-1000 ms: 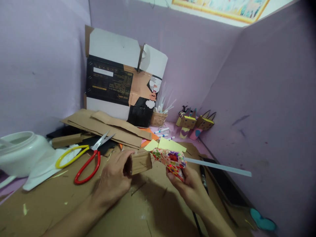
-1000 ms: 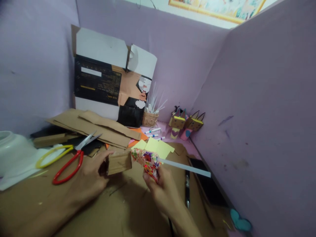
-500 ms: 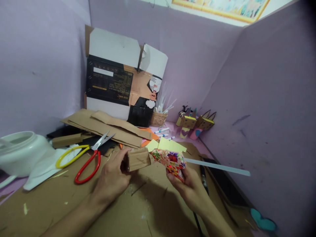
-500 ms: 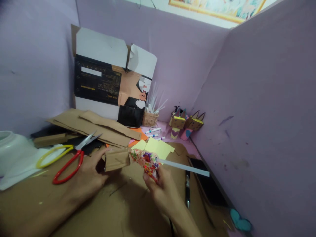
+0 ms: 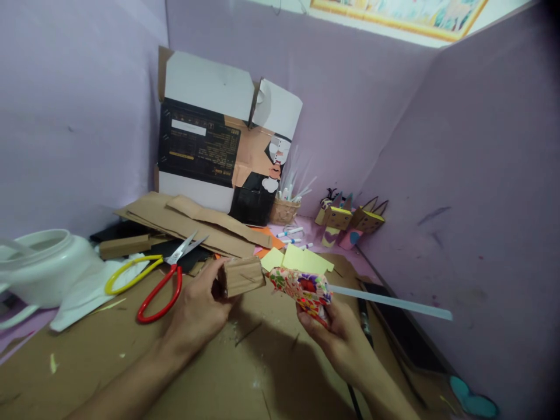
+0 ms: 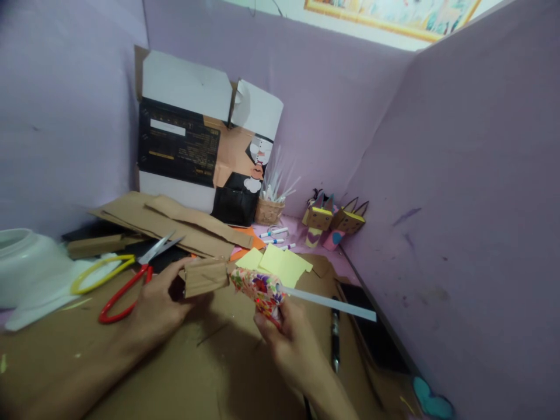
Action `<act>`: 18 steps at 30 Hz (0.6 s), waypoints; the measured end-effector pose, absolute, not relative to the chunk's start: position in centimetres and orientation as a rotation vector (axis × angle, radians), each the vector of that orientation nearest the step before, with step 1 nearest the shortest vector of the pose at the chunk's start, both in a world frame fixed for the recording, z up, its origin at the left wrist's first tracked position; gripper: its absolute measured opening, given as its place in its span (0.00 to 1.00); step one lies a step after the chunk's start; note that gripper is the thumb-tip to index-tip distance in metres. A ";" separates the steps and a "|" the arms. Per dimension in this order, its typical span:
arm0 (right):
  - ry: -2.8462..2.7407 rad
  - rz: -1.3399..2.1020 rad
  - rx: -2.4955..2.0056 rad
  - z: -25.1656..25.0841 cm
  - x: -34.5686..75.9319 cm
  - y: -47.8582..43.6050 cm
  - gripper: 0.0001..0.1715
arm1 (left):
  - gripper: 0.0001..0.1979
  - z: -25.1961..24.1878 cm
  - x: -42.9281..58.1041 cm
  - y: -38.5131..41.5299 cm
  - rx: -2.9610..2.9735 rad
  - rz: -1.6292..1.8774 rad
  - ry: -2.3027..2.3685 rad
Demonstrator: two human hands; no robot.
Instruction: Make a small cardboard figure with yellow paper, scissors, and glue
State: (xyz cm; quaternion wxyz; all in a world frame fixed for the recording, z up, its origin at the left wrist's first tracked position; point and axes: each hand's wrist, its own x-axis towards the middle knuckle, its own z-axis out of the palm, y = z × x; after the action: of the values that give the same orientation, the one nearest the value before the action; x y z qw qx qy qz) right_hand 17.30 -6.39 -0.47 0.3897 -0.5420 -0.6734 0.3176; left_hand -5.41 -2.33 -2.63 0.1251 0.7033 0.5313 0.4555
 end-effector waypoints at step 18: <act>-1.711 0.874 -1.397 -1.0 17.5 -6.4 0.13 | 0.24 -2.8 -5.4 -2.0 1.885 1.312 1.530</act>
State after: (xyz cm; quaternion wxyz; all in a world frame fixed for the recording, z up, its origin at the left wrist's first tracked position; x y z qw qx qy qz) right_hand 17.51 -6.43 -0.96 0.3739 -0.5454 -0.6680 0.3413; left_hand -5.44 -1.97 -2.82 0.1899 0.6706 0.5444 0.4668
